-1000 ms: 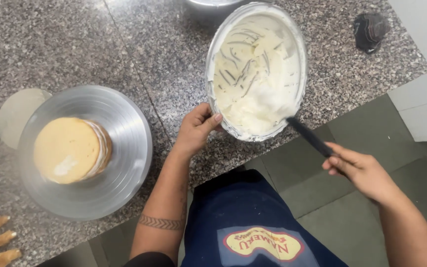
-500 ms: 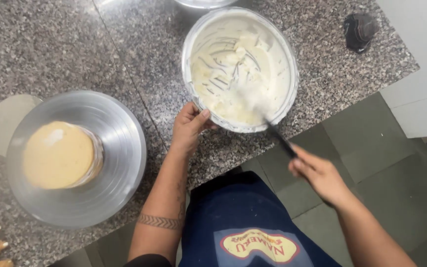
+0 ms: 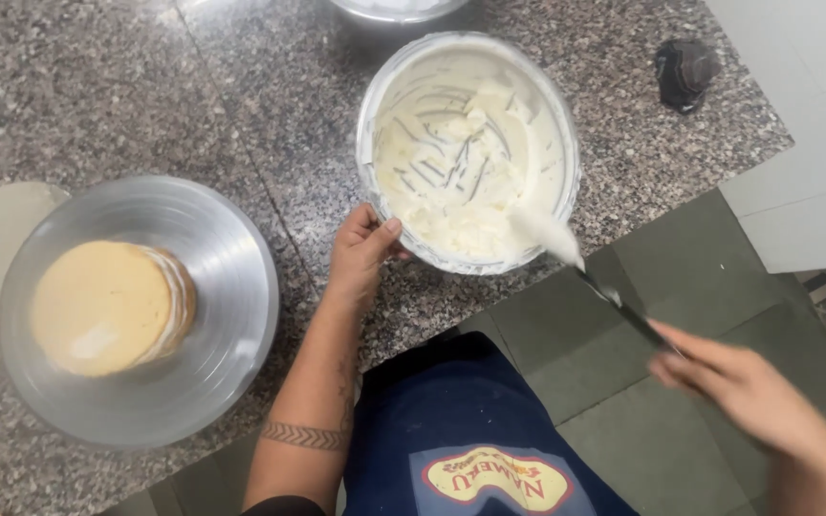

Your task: The person moves a cake from a board to a turntable and applies frosting from a bowl using a spatula. They spread the frosting over the top and sides of the cake while rotating the turntable, occasionally wiping the spatula with a cloth.

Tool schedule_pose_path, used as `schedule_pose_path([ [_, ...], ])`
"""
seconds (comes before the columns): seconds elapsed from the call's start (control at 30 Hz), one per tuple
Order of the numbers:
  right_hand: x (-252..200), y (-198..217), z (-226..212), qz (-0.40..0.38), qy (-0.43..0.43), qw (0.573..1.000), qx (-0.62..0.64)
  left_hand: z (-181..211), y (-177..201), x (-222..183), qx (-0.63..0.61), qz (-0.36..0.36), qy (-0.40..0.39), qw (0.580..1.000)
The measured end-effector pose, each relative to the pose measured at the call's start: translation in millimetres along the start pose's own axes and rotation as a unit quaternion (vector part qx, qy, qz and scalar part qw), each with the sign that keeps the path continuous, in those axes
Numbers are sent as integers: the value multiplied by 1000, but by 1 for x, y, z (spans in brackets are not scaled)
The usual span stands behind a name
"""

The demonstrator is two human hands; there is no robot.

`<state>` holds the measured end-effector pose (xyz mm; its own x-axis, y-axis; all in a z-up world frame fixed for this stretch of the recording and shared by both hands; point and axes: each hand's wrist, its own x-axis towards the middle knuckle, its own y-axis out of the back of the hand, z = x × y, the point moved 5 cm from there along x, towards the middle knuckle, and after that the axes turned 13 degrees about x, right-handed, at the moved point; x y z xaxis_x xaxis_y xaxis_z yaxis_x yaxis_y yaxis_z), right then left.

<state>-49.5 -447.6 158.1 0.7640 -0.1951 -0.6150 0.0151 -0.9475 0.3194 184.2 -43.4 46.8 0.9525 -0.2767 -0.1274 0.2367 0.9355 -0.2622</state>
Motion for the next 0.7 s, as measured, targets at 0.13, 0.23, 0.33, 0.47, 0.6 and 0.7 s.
schedule_pose_path([
  [0.13,53,-54,2,-25,-45,964,259,-10,6,6,-25,15,33,999],
  [0.23,49,-44,20,-68,-70,951,294,-18,14,5,-91,-1,16,996],
  [0.33,19,24,41,-47,-129,980,144,-20,17,10,-132,12,7,991],
  [0.47,7,80,-10,46,-133,988,-58,-36,32,29,-143,71,14,987],
  [0.6,42,57,-122,138,88,925,-342,-52,48,53,-93,119,-21,988],
  [0.7,63,42,-130,157,108,864,-466,-34,39,53,-139,117,-20,983],
])
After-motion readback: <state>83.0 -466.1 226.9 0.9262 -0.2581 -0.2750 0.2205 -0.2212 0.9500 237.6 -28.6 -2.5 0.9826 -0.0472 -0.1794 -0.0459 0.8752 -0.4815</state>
